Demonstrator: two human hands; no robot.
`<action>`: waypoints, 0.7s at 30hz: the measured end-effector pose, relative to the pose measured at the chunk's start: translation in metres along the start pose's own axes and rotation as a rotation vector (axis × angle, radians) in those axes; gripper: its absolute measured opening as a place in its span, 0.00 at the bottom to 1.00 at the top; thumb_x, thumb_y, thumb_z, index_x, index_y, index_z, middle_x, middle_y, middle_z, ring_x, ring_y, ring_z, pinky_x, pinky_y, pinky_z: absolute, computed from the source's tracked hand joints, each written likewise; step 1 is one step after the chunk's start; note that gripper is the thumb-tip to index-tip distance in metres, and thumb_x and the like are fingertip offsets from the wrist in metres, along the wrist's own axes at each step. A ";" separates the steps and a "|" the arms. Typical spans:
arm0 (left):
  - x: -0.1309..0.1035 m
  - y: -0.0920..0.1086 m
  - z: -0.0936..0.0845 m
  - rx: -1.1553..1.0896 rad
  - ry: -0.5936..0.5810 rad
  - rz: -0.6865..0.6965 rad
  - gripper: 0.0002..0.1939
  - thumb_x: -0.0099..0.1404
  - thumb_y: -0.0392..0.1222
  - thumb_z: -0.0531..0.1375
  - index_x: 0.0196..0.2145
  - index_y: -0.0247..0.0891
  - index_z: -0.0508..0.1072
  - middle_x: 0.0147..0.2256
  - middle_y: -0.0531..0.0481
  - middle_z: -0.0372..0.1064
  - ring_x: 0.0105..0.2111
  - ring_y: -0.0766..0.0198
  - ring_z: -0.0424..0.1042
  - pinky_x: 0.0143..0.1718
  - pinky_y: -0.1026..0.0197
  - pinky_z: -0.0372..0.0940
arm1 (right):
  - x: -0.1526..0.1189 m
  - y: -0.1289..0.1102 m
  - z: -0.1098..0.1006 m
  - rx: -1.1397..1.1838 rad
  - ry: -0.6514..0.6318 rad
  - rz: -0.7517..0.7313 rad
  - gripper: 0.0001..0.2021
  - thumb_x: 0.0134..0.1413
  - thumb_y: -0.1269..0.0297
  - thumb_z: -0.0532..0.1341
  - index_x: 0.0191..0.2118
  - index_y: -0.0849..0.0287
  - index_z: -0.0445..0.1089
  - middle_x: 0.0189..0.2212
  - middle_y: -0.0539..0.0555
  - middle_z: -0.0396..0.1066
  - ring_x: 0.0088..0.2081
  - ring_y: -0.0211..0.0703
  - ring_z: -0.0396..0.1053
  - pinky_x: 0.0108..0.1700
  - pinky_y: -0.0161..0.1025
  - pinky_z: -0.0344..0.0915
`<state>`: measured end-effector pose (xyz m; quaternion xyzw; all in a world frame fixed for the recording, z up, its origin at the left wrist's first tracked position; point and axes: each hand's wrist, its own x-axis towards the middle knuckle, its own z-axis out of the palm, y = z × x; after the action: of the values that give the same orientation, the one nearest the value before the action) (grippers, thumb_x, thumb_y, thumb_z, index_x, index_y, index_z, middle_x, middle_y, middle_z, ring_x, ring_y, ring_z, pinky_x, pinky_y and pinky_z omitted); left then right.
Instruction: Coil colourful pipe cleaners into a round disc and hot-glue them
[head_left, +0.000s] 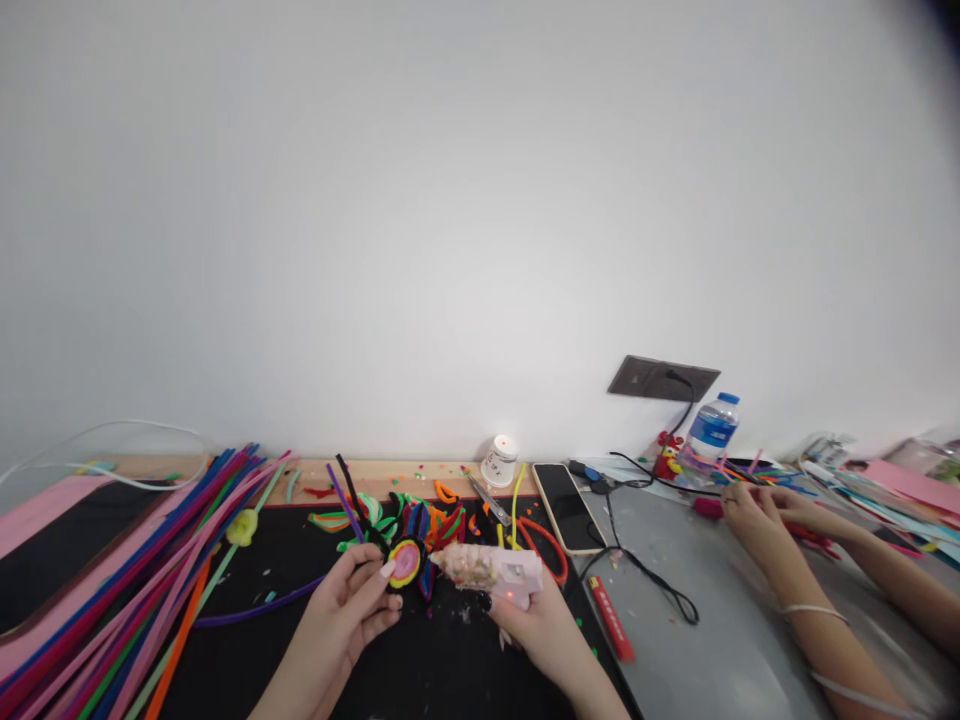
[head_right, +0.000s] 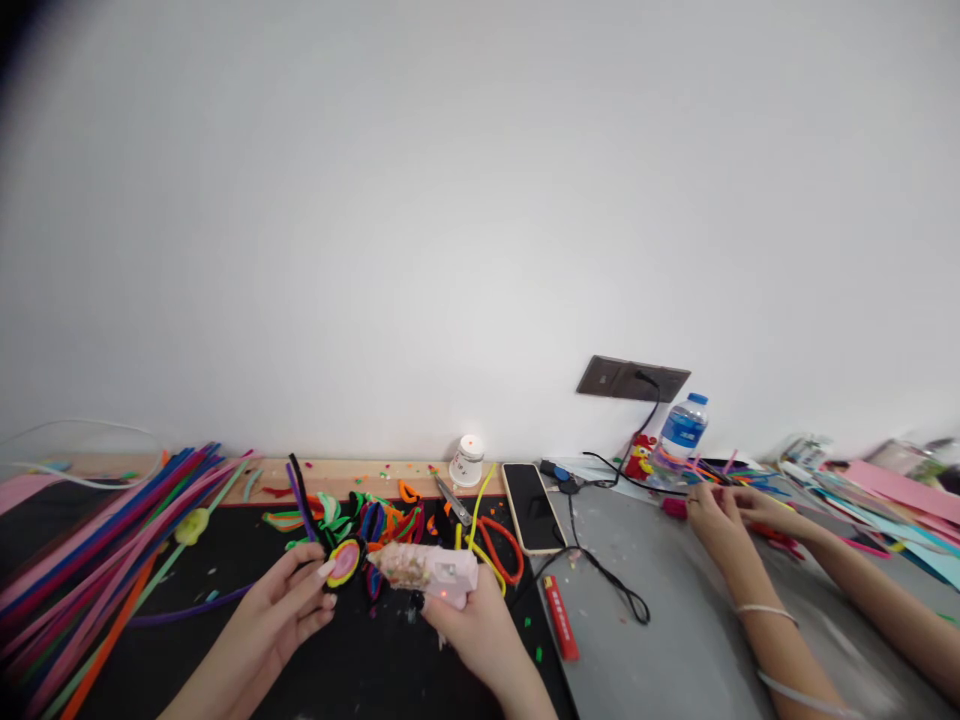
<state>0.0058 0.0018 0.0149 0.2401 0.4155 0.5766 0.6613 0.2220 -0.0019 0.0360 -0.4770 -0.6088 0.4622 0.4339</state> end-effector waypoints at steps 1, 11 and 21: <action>0.000 0.000 0.000 0.000 -0.003 -0.002 0.22 0.44 0.43 0.72 0.33 0.40 0.66 0.23 0.60 0.71 0.20 0.70 0.71 0.25 0.68 0.69 | 0.000 0.001 0.000 0.006 0.002 -0.012 0.16 0.43 0.71 0.62 0.43 0.62 0.72 0.36 0.57 0.75 0.39 0.48 0.71 0.44 0.43 0.67; 0.003 -0.001 -0.002 -0.014 -0.018 -0.015 0.23 0.43 0.43 0.72 0.33 0.40 0.65 0.23 0.60 0.71 0.20 0.70 0.72 0.24 0.67 0.69 | 0.001 -0.005 0.002 0.049 -0.024 -0.019 0.15 0.44 0.70 0.63 0.42 0.62 0.72 0.34 0.56 0.75 0.35 0.47 0.72 0.44 0.44 0.67; 0.001 0.002 0.002 -0.030 0.042 -0.011 0.23 0.38 0.43 0.73 0.30 0.39 0.67 0.21 0.60 0.72 0.19 0.70 0.72 0.23 0.68 0.69 | -0.002 0.002 0.003 -0.034 -0.039 0.054 0.18 0.43 0.72 0.61 0.44 0.63 0.71 0.40 0.59 0.74 0.40 0.50 0.71 0.45 0.46 0.66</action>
<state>0.0057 0.0036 0.0175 0.2159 0.4220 0.5841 0.6589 0.2201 -0.0042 0.0336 -0.4916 -0.6119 0.4725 0.4008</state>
